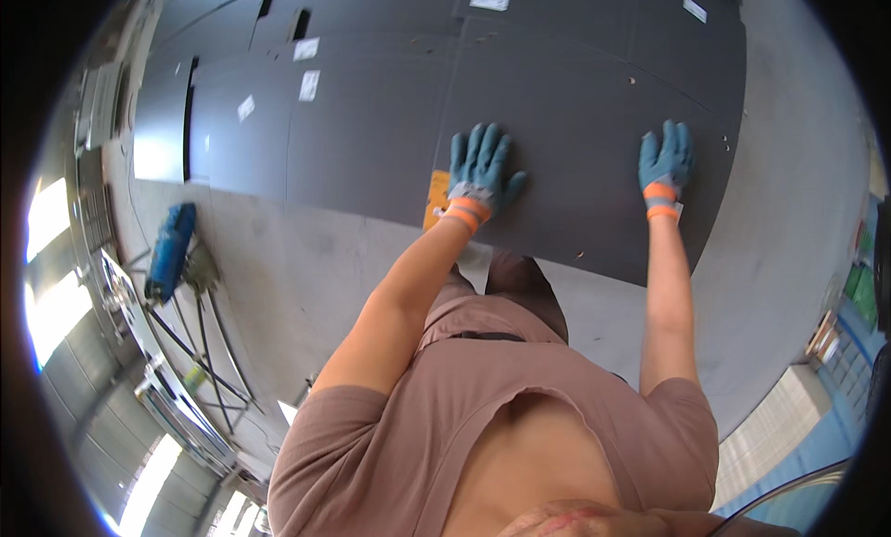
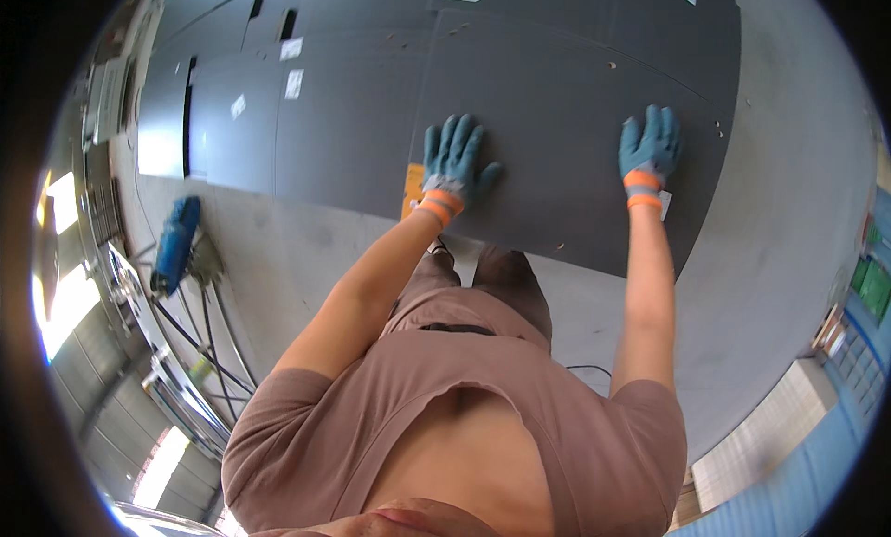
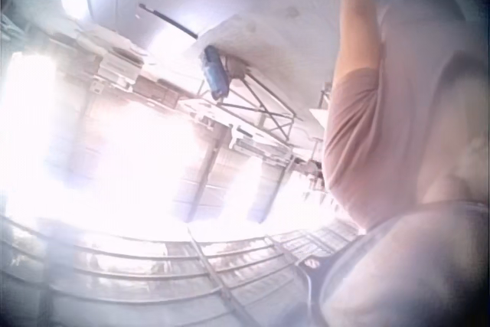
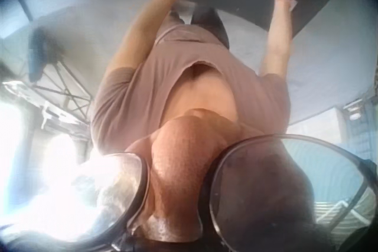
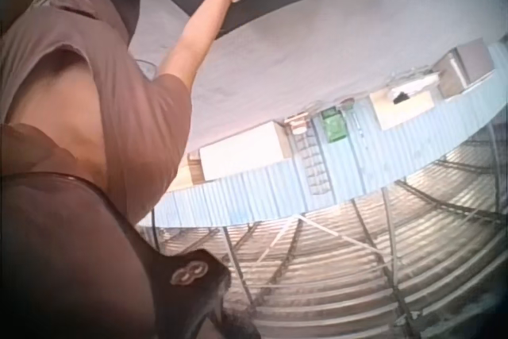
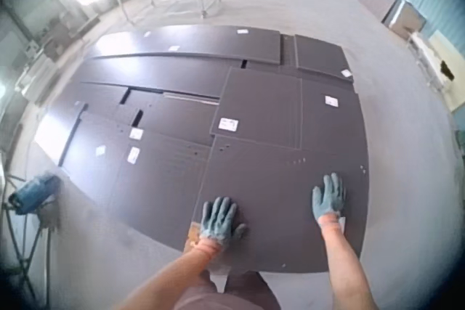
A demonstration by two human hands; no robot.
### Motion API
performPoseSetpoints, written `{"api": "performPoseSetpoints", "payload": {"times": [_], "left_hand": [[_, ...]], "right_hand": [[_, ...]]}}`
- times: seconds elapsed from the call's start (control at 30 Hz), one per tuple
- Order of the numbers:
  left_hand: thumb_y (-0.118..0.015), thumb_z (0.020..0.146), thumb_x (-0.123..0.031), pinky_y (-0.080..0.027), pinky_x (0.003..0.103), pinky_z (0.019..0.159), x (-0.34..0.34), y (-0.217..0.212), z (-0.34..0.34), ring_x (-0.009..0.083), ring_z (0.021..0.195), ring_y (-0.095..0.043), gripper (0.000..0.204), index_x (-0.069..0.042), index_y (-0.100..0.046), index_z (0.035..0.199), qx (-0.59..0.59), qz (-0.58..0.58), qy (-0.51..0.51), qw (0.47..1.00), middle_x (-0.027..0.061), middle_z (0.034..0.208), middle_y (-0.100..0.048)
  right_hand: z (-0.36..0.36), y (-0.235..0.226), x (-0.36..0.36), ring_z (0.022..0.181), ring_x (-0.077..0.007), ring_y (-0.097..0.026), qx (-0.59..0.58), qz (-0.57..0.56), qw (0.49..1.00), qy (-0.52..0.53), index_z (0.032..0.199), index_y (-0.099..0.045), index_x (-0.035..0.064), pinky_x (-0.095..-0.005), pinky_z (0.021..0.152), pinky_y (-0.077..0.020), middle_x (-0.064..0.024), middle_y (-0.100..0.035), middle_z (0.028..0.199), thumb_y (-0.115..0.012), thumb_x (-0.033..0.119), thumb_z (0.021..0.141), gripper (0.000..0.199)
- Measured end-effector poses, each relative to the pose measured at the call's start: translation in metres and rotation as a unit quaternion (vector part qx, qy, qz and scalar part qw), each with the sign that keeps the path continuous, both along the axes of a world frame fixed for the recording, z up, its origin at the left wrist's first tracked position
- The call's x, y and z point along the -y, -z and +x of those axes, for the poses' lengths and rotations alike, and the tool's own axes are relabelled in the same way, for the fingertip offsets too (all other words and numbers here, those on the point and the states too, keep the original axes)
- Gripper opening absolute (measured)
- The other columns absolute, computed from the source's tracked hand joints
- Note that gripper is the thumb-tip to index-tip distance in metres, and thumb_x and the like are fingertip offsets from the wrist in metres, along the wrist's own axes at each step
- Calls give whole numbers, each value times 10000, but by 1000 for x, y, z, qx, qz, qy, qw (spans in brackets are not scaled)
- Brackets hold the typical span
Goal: The person wipes a long metal strip with a cloth, applies adhesive from a tube into holes on the strip, and places the strip onto a larger metal panel. They then pick up another metal strip and apply adhesive to its edges before positioning it on the panel.
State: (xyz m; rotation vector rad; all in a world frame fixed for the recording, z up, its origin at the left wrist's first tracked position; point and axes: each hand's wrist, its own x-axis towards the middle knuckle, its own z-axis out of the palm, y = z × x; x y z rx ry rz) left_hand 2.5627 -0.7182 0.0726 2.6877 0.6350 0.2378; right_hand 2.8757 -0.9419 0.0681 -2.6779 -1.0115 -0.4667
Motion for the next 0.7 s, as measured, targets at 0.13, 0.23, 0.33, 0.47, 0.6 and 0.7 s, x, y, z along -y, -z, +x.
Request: {"api": "performPoseSetpoints", "payload": {"times": [0.13, 0.23, 0.33, 0.47, 0.6, 0.7], "left_hand": [[-764, 889, -333, -349, 605, 1199, 6, -3, -30, 453, 1456, -451, 586, -43, -624, 1380, 176, 2, 21, 984, 219, 1542, -511], [-818, 793, -155, -488, 559, 1100, 16, -43, -88, 443, 1334, -580, 507, -45, -668, 1264, 253, -26, 81, 964, 202, 1417, -614], [-788, 789, -72, -525, 527, 1065, 35, -34, -200, 436, 1272, -618, 437, -40, -683, 1212, 261, -83, 26, 961, 188, 1337, -659], [-732, 910, -184, -525, 492, 1051, 60, 43, -409, 428, 1231, -636, 324, -36, -712, 1198, 53, -141, -230, 961, 221, 1300, -691], [-673, 964, -429, -534, 479, 1039, 92, 118, -633, 441, 1182, -684, 515, 0, -725, 1244, -166, -290, -528, 781, 262, 1285, -715], [-669, 930, -398, -558, 494, 908, 123, 113, -748, 403, 1048, -733, 497, 54, -743, 1124, -190, -330, -625, 681, 272, 1134, -761]], "right_hand": [[-146, -13, -22, 1357, -415, -562, -40, 17, 993, -105, 1341, -682, 71, -528, 1146, -435, -212, -609, 1456, -724, 299, 969, 439], [-238, -28, -35, 1289, -423, -591, -98, 47, 977, -186, 1267, -703, 67, -548, 1094, -452, -197, -647, 1379, -712, 257, 964, 357], [-323, -53, -53, 1246, -424, -608, -175, 47, 928, -325, 1215, -711, 46, -547, 1065, -460, -196, -664, 1330, -714, 223, 941, 326], [-415, -42, -69, 1202, -412, -623, -269, -3, 852, -449, 1136, -722, 33, -517, 1026, -491, -195, -669, 1289, -693, 221, 932, 279], [-474, 11, -86, 1158, -388, -656, -347, -90, 807, -470, 1124, -729, 67, -482, 987, -521, -174, -703, 1228, -661, 254, 945, 269], [-515, 12, -124, 1058, -421, -676, -426, -242, 767, -413, 988, -728, 114, -523, 886, -533, -157, -738, 1120, -621, 303, 966, 218]]}}
